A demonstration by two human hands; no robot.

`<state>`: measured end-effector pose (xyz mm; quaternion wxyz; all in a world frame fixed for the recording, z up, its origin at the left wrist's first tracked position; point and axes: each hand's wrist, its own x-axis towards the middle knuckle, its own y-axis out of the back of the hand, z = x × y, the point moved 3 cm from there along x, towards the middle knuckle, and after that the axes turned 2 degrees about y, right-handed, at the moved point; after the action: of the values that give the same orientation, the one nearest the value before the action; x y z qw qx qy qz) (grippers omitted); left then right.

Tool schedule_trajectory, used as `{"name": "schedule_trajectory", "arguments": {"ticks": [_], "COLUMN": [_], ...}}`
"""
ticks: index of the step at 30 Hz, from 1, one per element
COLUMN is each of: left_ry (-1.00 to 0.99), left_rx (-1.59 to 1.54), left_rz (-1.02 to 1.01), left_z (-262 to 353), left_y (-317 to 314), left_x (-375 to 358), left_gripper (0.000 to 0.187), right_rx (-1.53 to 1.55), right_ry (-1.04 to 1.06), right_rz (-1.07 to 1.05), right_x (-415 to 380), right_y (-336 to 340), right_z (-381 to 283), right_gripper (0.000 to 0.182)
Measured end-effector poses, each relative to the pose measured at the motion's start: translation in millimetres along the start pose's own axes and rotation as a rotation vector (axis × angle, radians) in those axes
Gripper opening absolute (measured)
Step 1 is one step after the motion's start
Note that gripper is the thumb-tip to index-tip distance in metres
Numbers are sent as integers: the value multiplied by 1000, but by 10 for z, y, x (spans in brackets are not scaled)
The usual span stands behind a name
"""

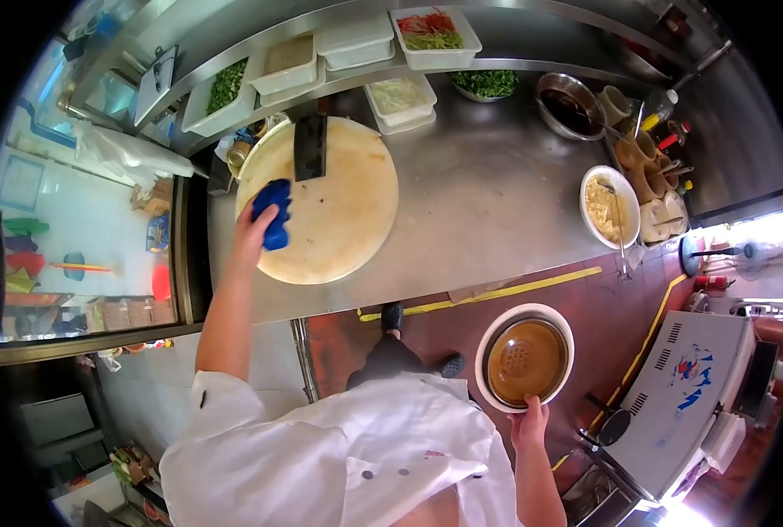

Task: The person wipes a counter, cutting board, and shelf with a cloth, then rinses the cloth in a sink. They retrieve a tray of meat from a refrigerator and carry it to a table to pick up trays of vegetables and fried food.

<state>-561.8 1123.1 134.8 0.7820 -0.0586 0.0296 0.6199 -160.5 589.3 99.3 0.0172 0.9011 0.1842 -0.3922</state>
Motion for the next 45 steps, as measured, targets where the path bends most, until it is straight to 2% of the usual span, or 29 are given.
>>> {"name": "schedule_trajectory", "arguments": {"ticks": [1,3,4,6,9,10,12,13,14,17,19,21,23,24,26,27,29,33,36,38,42,45], "left_ry": [3,37,-301,-173,-284,-295,-470,-452,-272,-391,-401,-503,-477,-581,-433,-437,-418,-352,-320,-313,-468,-466], "left_rx": [-4,675,1382,1273,1277,1239,1127,1111,1045,853,372,330,363,585,861,862,1188,1264,1215,1194,1016,1011], "left_rz": [0,233,358,493,462,434,346,294,135,75,-38,97,148,215,299,300,268,358,354,242,177,159], "left_z": [-211,-875,-1269,-1186,-1323,-1364,-1422,-1452,-1363,-1308,-979,-683,-531,-582,-726,-820,-1009,-941,-939,-1075,-1096,-1118], "left_y": [336,920,1015,535,25,-196,-815,-1194,-1535,-2057,-2106,-1720,-1041,-658,-79,-32,-5,-233,-349,-558,-873,-894], "left_x": [86,297,302,211,175,206,308,319,367,482,505,498,576,643,710,703,653,681,645,615,772,898], "left_gripper": [46,52,54,53,58,57,56,53,47,38,32,30,30,32,38,38,45,50,49,50,48,48], "right_rx": [-53,-110,-108,-115,-84,-59,-33,-41,-51,-55,-40,10,37,55,57,58,37,21,38,34,24,27], "right_ry": [-26,-46,-50,-42,-18,-6,15,14,17,46,58,60,67,75,62,55,45,57,73,68,42,32], "right_rz": [-57,-108,-70,-21,6,50,93,76,57,94,107,133,118,110,88,56,50,41,55,50,43,104], "right_x": [45,71,51,16,-146,-223,-239,-218,-235,-344,-405,-474,-545,-555,-545,-518,-499,-482,-558,-524,-581,-552], "right_y": [-1,-114,-212,-417,-716,-809,-914,-881,-888,-1080,-1135,-1183,-1284,-1314,-1273,-1288,-1282,-1313,-1363,-1331,-1383,-1296], "right_z": [32,66,65,29,-13,-46,-58,-51,-47,-67,-56,-14,11,30,85,101,117,140,112,110,55,56], "right_gripper": [27,28,27,27,27,27,26,26,25,23,23,23,24,24,25,25,25,24,24,24,24,25]}}
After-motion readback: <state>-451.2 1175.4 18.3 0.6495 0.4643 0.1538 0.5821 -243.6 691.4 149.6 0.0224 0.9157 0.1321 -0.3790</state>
